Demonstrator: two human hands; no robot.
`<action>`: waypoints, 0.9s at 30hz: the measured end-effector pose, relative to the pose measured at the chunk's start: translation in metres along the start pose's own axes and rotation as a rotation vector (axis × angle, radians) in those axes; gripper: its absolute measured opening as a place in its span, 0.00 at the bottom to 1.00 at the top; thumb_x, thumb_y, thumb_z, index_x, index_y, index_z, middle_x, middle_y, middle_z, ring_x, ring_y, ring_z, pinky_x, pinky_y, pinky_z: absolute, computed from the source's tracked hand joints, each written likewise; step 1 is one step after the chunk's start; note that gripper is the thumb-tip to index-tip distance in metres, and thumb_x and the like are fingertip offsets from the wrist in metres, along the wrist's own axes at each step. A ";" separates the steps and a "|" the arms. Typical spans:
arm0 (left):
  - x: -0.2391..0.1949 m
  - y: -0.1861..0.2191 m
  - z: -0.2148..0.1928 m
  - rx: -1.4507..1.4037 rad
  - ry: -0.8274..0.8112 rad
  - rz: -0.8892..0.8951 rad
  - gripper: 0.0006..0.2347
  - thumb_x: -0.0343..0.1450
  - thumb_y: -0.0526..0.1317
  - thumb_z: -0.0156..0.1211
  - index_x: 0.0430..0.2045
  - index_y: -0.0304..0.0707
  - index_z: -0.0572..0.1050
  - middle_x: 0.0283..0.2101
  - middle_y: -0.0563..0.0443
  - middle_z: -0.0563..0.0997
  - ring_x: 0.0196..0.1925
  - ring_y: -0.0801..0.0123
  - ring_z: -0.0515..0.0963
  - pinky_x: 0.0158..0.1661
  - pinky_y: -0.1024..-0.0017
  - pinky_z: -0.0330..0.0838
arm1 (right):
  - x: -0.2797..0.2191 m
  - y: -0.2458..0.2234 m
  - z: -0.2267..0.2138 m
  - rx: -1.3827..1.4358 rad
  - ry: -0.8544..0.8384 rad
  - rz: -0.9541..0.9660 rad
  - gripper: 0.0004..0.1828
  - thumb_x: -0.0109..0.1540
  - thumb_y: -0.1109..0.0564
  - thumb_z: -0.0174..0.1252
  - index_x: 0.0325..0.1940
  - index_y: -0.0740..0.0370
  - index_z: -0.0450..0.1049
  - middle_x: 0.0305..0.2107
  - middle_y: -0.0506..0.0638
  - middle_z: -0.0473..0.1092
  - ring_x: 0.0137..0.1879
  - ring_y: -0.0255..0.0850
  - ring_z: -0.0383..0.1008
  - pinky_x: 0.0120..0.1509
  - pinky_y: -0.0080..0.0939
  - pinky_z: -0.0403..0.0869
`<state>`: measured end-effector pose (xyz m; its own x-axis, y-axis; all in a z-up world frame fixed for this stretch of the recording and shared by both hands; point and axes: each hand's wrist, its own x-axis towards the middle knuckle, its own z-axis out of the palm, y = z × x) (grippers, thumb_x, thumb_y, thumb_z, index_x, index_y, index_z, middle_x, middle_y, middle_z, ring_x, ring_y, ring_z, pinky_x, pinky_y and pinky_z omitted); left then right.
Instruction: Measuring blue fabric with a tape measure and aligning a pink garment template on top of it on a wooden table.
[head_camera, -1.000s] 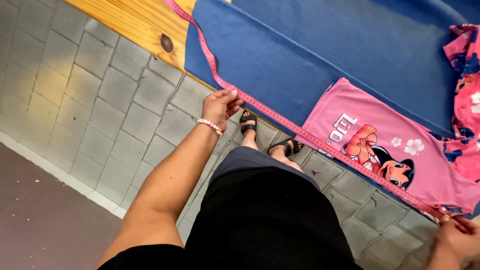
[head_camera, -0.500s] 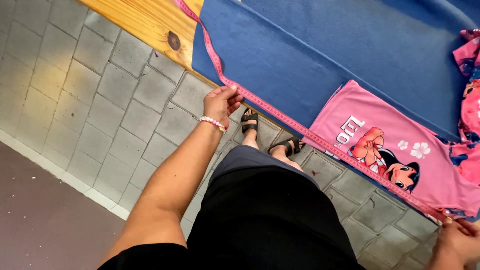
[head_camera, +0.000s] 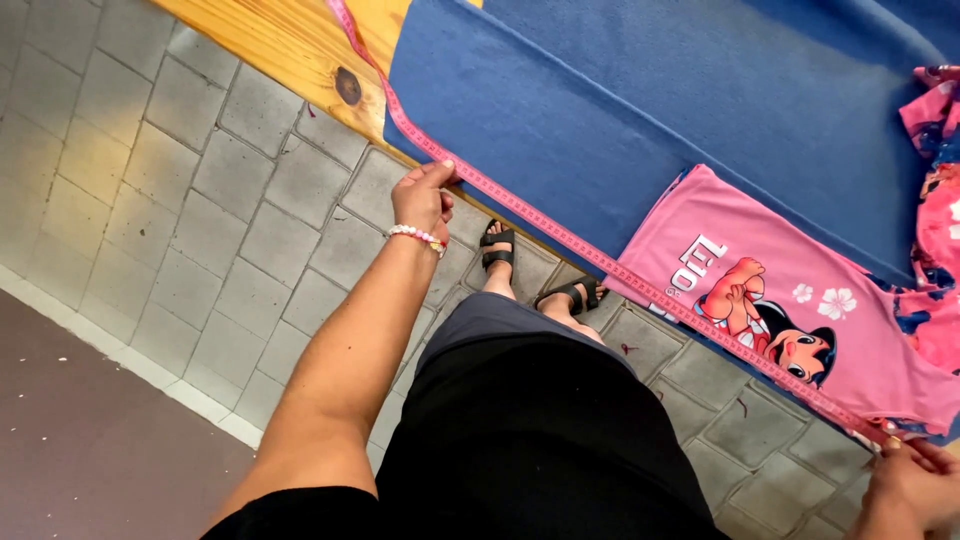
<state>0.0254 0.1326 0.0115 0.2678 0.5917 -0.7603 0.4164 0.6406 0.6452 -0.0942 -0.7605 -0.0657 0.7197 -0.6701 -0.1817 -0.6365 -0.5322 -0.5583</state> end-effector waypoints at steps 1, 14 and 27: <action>0.006 0.001 -0.002 0.000 -0.001 -0.001 0.03 0.77 0.36 0.77 0.37 0.41 0.87 0.33 0.48 0.91 0.16 0.78 0.69 0.17 0.79 0.53 | -0.001 0.000 -0.002 -0.001 0.001 0.000 0.12 0.84 0.53 0.83 0.64 0.47 0.84 0.45 0.41 0.85 0.45 0.24 0.86 0.40 0.31 0.79; 0.015 0.015 -0.010 0.139 0.006 0.112 0.03 0.76 0.32 0.75 0.34 0.37 0.85 0.30 0.47 0.90 0.21 0.72 0.84 0.20 0.76 0.64 | -0.013 -0.013 0.000 -0.086 0.056 -0.030 0.09 0.82 0.56 0.81 0.59 0.49 0.85 0.41 0.39 0.82 0.42 0.25 0.81 0.39 0.35 0.79; 0.013 -0.010 -0.008 0.406 0.164 0.482 0.10 0.77 0.36 0.79 0.26 0.46 0.82 0.26 0.63 0.78 0.31 0.77 0.76 0.39 0.71 0.82 | 0.005 0.007 0.003 -0.210 0.106 -0.080 0.12 0.76 0.56 0.88 0.58 0.51 0.89 0.38 0.43 0.83 0.41 0.27 0.82 0.42 0.33 0.81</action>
<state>0.0175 0.1375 -0.0042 0.3837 0.8543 -0.3507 0.5863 0.0680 0.8072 -0.0946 -0.7659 -0.0724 0.7442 -0.6659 -0.0516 -0.6300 -0.6743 -0.3853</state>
